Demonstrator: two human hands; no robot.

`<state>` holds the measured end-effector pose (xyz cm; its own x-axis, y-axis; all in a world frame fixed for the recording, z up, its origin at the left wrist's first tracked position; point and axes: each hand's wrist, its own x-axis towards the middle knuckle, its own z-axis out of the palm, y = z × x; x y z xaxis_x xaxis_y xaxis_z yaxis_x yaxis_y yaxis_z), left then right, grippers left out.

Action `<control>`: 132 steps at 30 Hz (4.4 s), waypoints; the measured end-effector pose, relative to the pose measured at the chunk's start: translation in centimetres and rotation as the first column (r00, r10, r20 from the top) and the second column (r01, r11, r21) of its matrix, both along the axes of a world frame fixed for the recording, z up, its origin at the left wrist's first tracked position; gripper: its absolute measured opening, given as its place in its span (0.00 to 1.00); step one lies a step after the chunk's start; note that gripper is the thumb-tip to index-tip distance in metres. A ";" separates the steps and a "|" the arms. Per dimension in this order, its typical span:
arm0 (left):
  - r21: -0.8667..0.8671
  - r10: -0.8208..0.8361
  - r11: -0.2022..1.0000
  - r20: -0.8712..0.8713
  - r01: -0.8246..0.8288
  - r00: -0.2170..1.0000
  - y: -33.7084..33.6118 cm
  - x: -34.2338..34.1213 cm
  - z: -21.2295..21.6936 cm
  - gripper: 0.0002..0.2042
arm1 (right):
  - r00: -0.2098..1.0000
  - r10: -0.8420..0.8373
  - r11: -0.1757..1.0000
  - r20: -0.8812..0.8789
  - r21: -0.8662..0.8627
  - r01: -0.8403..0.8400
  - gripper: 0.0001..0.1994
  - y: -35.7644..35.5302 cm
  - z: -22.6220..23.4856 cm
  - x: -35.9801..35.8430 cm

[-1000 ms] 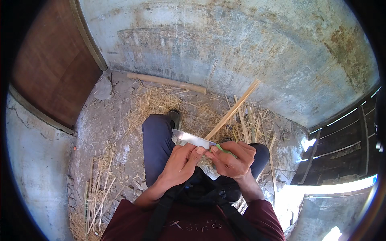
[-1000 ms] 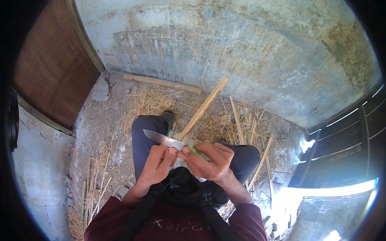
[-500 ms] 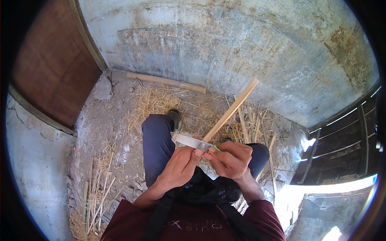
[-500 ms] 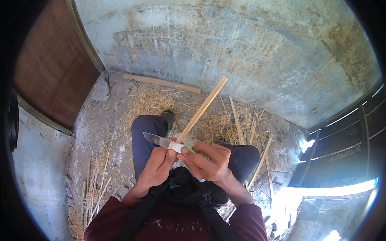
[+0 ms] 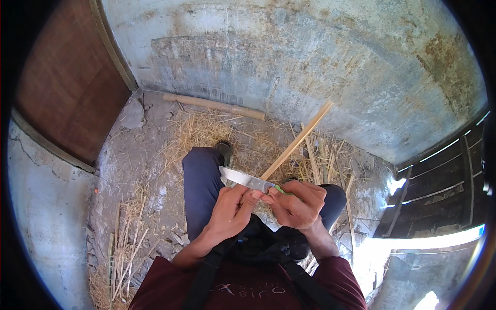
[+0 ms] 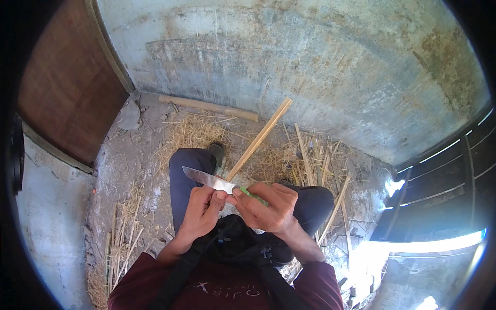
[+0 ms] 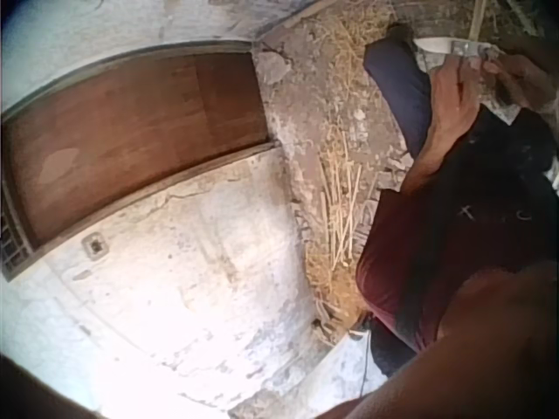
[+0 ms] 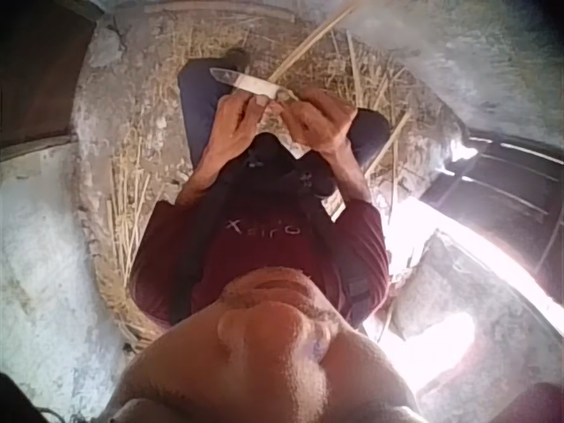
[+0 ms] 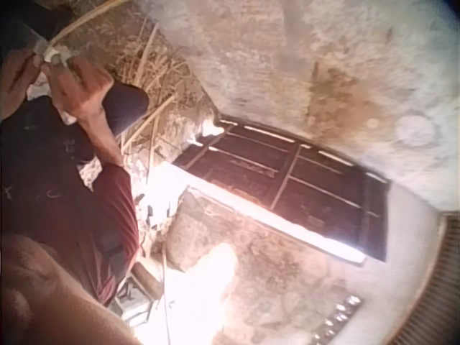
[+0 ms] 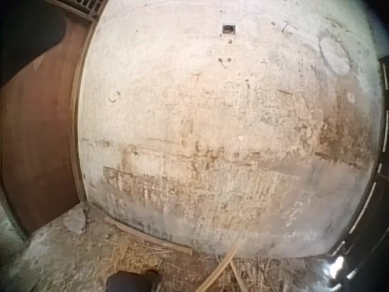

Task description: The person carves a long wooden stick using a small knife, shaving off thin strips of wood while holding the stick in one hand and the knife in the other.

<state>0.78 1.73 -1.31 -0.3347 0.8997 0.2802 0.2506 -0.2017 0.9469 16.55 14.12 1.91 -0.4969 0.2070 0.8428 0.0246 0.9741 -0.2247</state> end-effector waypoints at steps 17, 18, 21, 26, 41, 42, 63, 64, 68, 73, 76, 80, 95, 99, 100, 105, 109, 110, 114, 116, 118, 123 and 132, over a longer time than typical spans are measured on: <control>-0.038 0.088 0.995 -0.065 -0.090 0.994 0.4 0.3 2.3 0.10 | 0.993 -0.107 0.982 -0.047 0.149 0.113 0.12 0.3 -1.0 0.1; -0.038 0.079 0.996 -0.086 -0.083 0.993 0.4 0.2 2.2 0.09 | 0.993 -0.108 0.982 -0.048 0.149 0.114 0.12 0.3 -0.9 0.2; -0.039 0.072 0.996 -0.165 -0.079 0.984 0.3 0.2 2.2 0.09 | 0.995 -0.101 0.988 -0.016 0.119 0.102 0.12 0.3 -0.6 0.4; 0.022 0.024 1.000 -0.124 -0.022 0.992 0.2 -0.1 0.9 0.10 | 0.998 -0.064 0.996 0.011 0.067 0.063 0.14 0.5 -0.5 0.9; 0.027 0.060 0.998 -0.243 -0.056 0.968 0.1 0.3 1.1 0.11 | 0.996 -0.091 0.986 -0.017 0.141 0.092 0.21 0.7 0.3 1.7; 0.026 0.062 0.998 -0.246 -0.057 0.967 0.1 0.3 1.1 0.11 | 0.996 -0.091 0.986 -0.017 0.141 0.093 0.21 0.7 0.3 1.7; 0.047 0.072 0.997 -0.297 -0.060 0.952 0.1 0.4 1.9 0.09 | 0.992 -0.124 0.969 -0.021 0.212 0.126 0.19 1.2 0.4 2.3; 0.048 0.070 0.997 -0.298 -0.059 0.952 -0.1 0.2 1.8 0.09 | 0.969 -0.195 0.950 -0.155 0.217 0.226 0.16 2.0 0.3 2.4; -0.030 0.053 0.998 -0.272 -0.063 0.961 -1.2 0.0 0.8 0.10 | 0.883 -0.392 0.908 -0.259 0.043 0.417 0.10 5.2 2.1 4.4; -0.077 0.069 0.993 -0.255 -0.091 0.965 -1.1 -0.2 0.8 0.12 | 0.906 -0.319 0.943 -0.278 -0.002 0.332 0.10 5.5 2.6 4.1; -0.065 0.060 0.995 -0.242 -0.078 0.968 -1.1 -0.4 0.8 0.11 | 0.901 -0.329 0.941 -0.282 -0.018 0.338 0.11 5.3 2.6 3.9; -0.070 0.051 0.995 -0.236 -0.070 0.970 -1.2 -0.5 0.8 0.11 | 0.903 -0.320 0.946 -0.286 -0.037 0.323 0.11 5.2 2.6 3.6; -0.137 0.060 0.986 -0.225 -0.093 0.972 -1.0 -0.7 0.3 0.11 | 0.815 -0.567 0.802 -0.124 -0.309 0.511 0.07 7.2 3.9 4.9; -0.116 0.113 0.983 -0.231 -0.143 0.966 -0.6 -0.8 0.6 0.10 | 0.790 -0.587 0.786 -0.175 -0.356 0.505 0.08 6.9 3.1 5.3; -0.120 0.111 0.983 -0.230 -0.142 0.967 -0.5 -0.8 0.8 0.10 | 0.825 -0.520 0.838 -0.220 -0.317 0.444 0.08 6.4 2.7 5.3; -0.089 0.070 0.992 -0.183 -0.088 0.981 0.2 -1.0 1.1 0.09 | 0.949 -0.261 0.965 -0.176 -0.071 0.252 0.10 3.4 1.3 2.7; -0.058 0.036 0.997 -0.148 -0.045 0.988 0.6 -0.3 1.6 0.09 | 0.990 -0.070 0.998 -0.122 -0.003 0.070 0.13 2.1 -0.4 1.0; -0.034 0.045 0.998 -0.129 -0.049 0.991 0.7 -0.1 1.7 0.10 | 0.995 -0.053 0.999 -0.081 0.007 0.054 0.14 1.9 -0.7 0.8; -0.018 0.026 0.999 -0.150 -0.029 0.988 0.7 -0.4 1.5 0.13 | 0.997 -0.017 1.000 -0.074 -0.014 0.016 0.13 1.5 -1.2 0.3; -0.001 0.009 1.000 -0.133 -0.010 0.991 0.5 -0.7 0.6 0.14 | 0.998 -0.011 1.000 -0.061 -0.009 0.011 0.13 1.3 -1.2 0.2; 0.017 -0.008 1.000 -0.115 0.010 0.993 0.4 -0.7 0.1 0.14 | 0.999 -0.006 1.000 -0.048 -0.004 0.006 0.13 1.2 -1.1 0.3; -0.014 -0.026 1.000 0.034 0.026 0.999 0.5 -0.5 0.1 0.17 | 0.999 -0.006 1.000 -0.034 -0.018 0.005 0.14 1.2 -1.0 0.7; -0.013 -0.056 0.998 0.123 0.058 0.991 0.8 -0.3 -0.3 0.17 | 0.999 0.017 0.999 -0.050 0.035 -0.016 0.15 1.2 -1.5 0.6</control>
<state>0.47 2.51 -1.63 -0.3134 0.9225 0.2255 0.1214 -0.1966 0.9729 17.13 15.31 0.40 -0.4566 0.1695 0.8734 -0.0021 0.9815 -0.1915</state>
